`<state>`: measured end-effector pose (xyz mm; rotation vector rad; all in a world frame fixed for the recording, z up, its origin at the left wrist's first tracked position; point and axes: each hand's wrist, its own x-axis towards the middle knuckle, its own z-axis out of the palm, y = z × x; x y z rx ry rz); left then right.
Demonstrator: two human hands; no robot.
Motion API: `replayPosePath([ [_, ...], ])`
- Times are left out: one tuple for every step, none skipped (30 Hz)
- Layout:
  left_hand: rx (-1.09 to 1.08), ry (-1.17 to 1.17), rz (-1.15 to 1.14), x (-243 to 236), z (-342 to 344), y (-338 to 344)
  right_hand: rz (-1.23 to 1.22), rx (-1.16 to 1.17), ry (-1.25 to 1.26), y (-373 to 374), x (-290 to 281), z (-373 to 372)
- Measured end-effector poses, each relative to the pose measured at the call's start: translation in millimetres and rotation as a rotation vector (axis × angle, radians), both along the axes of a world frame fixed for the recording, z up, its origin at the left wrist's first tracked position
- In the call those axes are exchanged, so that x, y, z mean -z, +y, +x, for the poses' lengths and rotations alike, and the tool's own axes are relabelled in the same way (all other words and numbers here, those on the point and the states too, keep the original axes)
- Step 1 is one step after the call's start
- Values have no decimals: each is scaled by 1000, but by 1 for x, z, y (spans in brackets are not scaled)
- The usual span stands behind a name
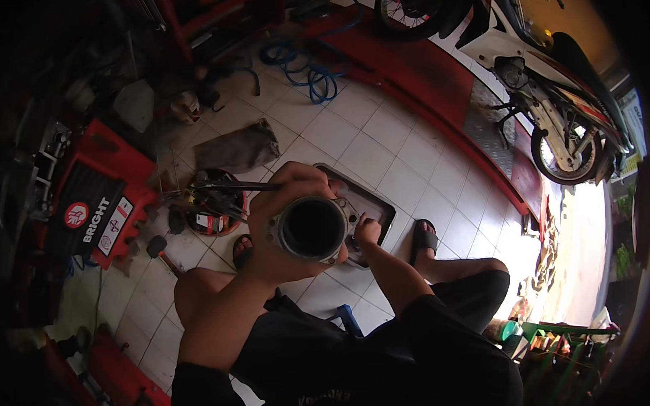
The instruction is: The person sits on a low stool and uses a screwdriver to disassemble a cylindrical motorcycle part over a metal tray. They remove small components and place them into the tray, then continue to manipulate the main part with the tool.
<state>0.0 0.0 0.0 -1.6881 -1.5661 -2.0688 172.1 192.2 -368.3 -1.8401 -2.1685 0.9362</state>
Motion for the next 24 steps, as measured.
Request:
replayPosePath([
  [-2,7,-4,1,0,-2,-7,33,16,-11,1,-5],
  [-3,13,-10,1,0,-4,-16,65,31,-21,1,-9],
  [0,34,37,-1,-12,8,24,39,59,9,-3,-31],
  [8,17,15,2,-9,5,-3,20,47,3,14,-25],
  [18,1,-7,5,-7,3,-31,3,37,-3,31,-19],
  [28,-5,2,3,-8,7,2,-25,-18,8,40,-24],
  [35,-17,-3,5,-9,6,-9,-26,-14,9,46,-27],
  [43,-29,-8,8,-10,6,-19,-25,-11,11,50,-30],
  [30,-18,-25,10,-12,7,-27,-23,-3,15,54,-36],
  [11,-5,-52,13,-15,4,-66,-41,20,11,52,-43],
  [-7,8,-80,16,-18,1,-88,-47,17,6,50,-51],
  [-19,2,-82,16,-20,1,-103,-48,14,6,50,-57],
  [-26,-15,-82,18,-20,1,-114,-44,2,8,51,-57],
  [-34,-22,-84,20,-21,1,-151,-14,-17,10,54,-64],
  [-38,-28,-87,20,-21,3,-130,14,0,13,59,-67],
  [-36,-26,-88,21,-23,4,-105,48,14,17,68,-68],
  [-24,-33,-86,24,-25,6,-80,80,28,22,77,-66],
  [-25,-32,-91,25,-27,6,-87,116,32,21,83,-71],
  [-15,-40,-93,27,-29,5,-96,150,35,20,89,-73],
  [-6,-47,-97,29,-31,5,-105,184,38,18,95,-75],
  [24,-86,-96,27,-30,7,-199,227,48,23,105,-75],
  [56,-126,-86,26,-29,11,-286,274,55,32,117,-67],
  [74,-130,-133,24,-27,12,-372,323,63,39,129,-58],
  [79,-125,-182,22,-28,10,-483,363,82,43,134,-57],
])
